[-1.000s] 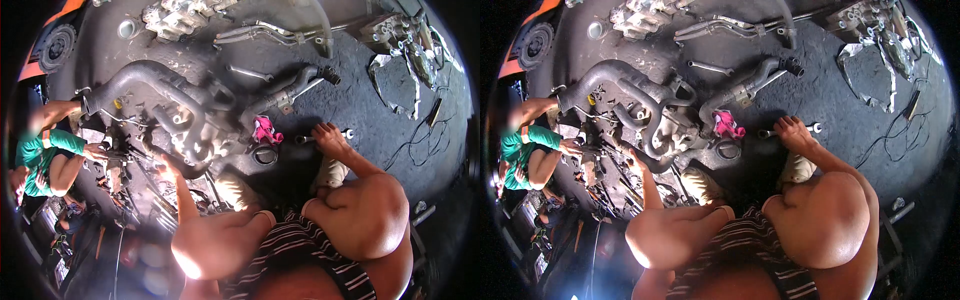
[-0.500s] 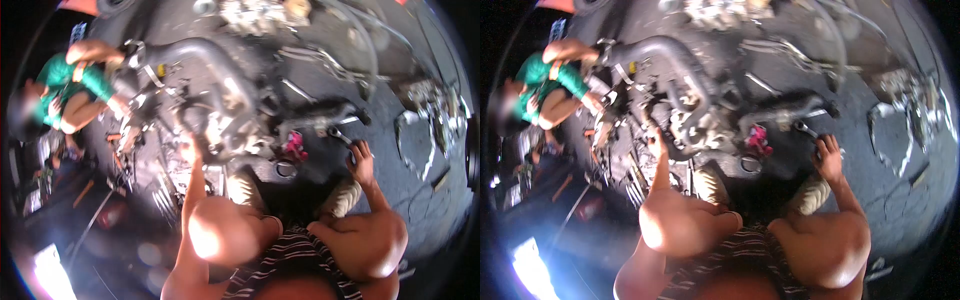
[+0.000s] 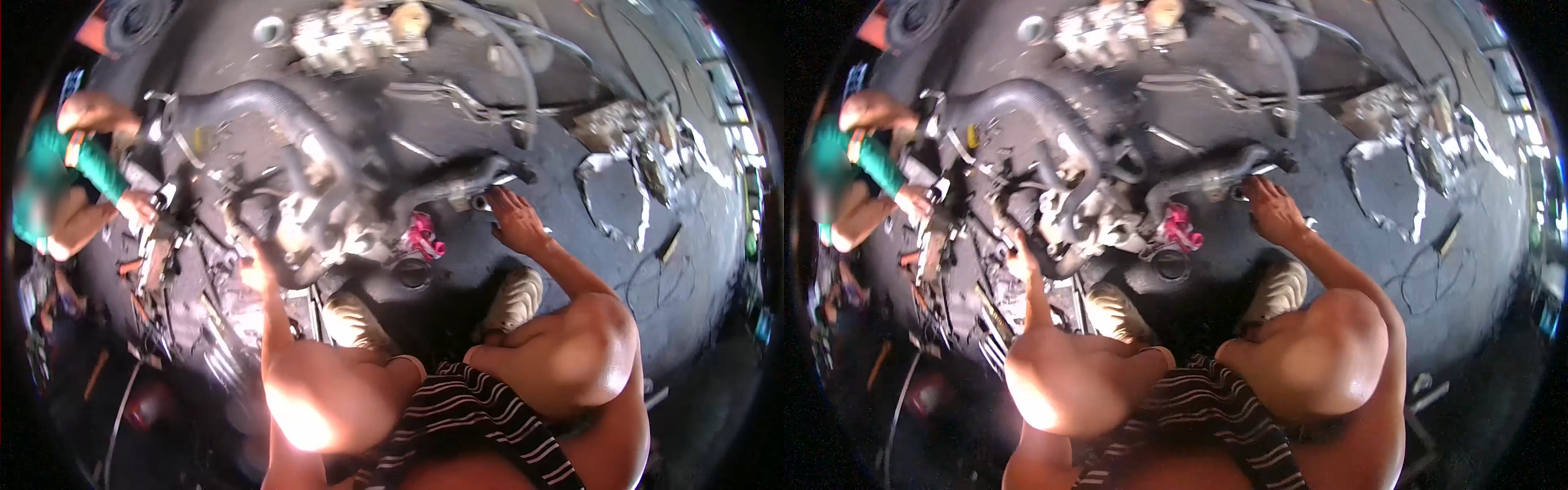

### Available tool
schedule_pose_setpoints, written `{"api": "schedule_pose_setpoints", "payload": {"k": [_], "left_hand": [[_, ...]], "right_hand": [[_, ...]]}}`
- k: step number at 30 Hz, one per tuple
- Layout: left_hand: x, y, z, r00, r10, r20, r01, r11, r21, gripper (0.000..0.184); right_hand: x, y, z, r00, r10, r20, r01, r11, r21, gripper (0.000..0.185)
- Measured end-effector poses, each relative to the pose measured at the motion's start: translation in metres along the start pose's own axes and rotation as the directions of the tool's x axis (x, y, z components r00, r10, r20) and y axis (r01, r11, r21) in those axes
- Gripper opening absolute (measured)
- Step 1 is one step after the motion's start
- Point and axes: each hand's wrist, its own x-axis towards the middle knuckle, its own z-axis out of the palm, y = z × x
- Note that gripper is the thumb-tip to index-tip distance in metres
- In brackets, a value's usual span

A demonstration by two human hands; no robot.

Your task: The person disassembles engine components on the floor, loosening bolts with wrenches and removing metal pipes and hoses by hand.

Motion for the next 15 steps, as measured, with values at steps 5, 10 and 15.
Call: {"api": "schedule_pose_setpoints", "payload": {"k": [5,10,15], "left_hand": [[0.155,-0.175,0.053,0.627,-0.554,-0.548,0.145,0.774,-0.616,0.057],[0.22,-0.246,0.062,0.481,-0.419,-0.77,0.007,0.88,-0.475,0.067],[0.213,-0.223,0.051,0.323,-0.252,-0.912,0.091,0.968,-0.235,0.065]], "right_hand": [[0.021,-0.005,0.012,0.987,0.062,0.148,-0.054,0.997,-0.059,0.065],[0.015,-0.013,0.004,0.984,0.073,0.162,-0.068,0.997,-0.036,0.07],[-0.002,0.0,-0.02,0.945,0.025,0.325,-0.039,0.999,0.037,0.07]]}}
